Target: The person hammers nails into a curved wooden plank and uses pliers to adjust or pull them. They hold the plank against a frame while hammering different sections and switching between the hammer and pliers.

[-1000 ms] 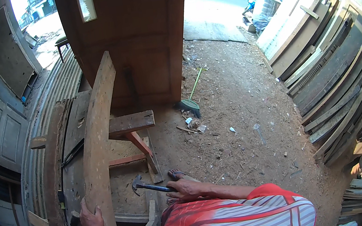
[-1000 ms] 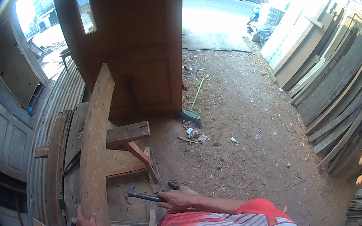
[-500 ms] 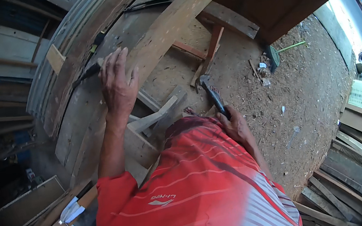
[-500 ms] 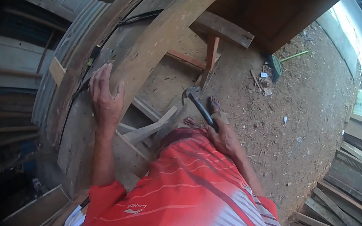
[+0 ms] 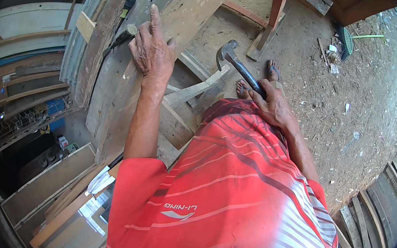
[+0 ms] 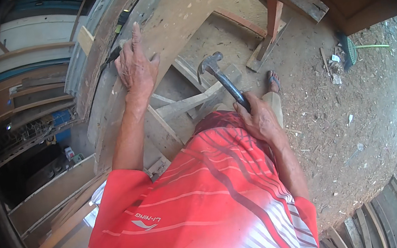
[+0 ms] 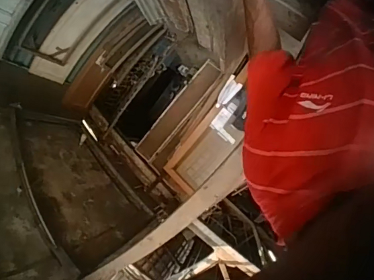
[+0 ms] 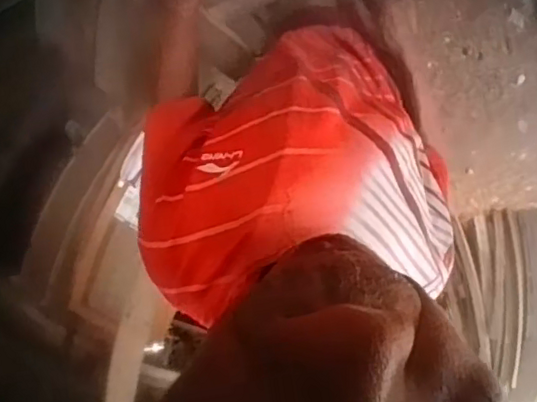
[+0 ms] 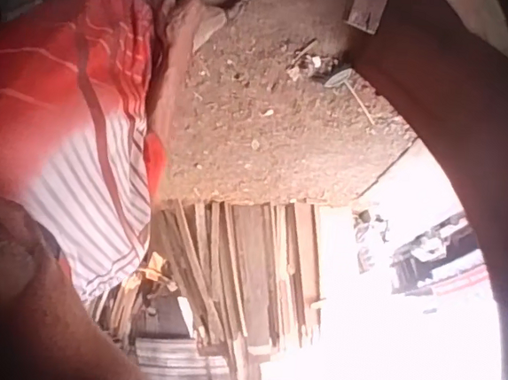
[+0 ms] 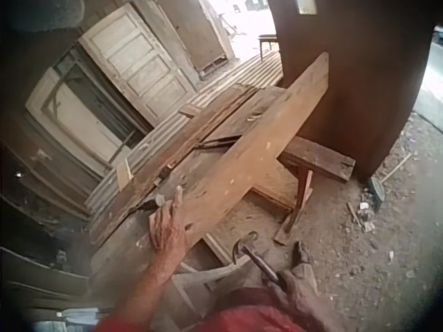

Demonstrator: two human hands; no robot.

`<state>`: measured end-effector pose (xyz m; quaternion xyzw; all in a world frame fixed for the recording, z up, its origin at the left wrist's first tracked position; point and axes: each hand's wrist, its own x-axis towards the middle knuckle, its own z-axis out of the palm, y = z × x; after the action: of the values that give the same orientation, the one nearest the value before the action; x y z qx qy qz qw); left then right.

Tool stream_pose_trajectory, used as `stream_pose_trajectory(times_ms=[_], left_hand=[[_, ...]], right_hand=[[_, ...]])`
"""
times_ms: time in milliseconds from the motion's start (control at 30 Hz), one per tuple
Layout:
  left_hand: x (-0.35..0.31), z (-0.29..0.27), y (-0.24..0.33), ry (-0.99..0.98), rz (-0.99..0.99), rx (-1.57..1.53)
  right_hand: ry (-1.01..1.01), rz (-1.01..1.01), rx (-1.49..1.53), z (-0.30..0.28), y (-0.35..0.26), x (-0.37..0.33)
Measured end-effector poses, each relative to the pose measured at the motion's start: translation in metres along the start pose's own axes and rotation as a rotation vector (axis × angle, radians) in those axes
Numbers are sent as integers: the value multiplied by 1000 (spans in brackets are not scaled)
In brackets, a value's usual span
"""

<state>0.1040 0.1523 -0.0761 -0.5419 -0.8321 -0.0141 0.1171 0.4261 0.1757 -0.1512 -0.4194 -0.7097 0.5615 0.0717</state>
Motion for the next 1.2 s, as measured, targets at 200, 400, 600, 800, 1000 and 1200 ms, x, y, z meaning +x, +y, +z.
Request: stream_pose_trajectory(times_ms=[200,400,600,800,1000,1200], left_hand=[[1,-1,15,46,-101,118],[0,5,25,85,-161,66],[1,16,42,204,-285,146],[-2,25,36,224,-286,120],[-6,5,45,143,-326,99],[-25,-44,15,-369,-239,-182]], right_hand=[[-50,36,79,-1,26,11],[-35,252,61,-46,61,6],[65,287,-48,-104,119,12],[-11,300,-131,-150,142,47],[-133,243,-151,-175,107,84],[-201,225,-198,-180,97,87]])
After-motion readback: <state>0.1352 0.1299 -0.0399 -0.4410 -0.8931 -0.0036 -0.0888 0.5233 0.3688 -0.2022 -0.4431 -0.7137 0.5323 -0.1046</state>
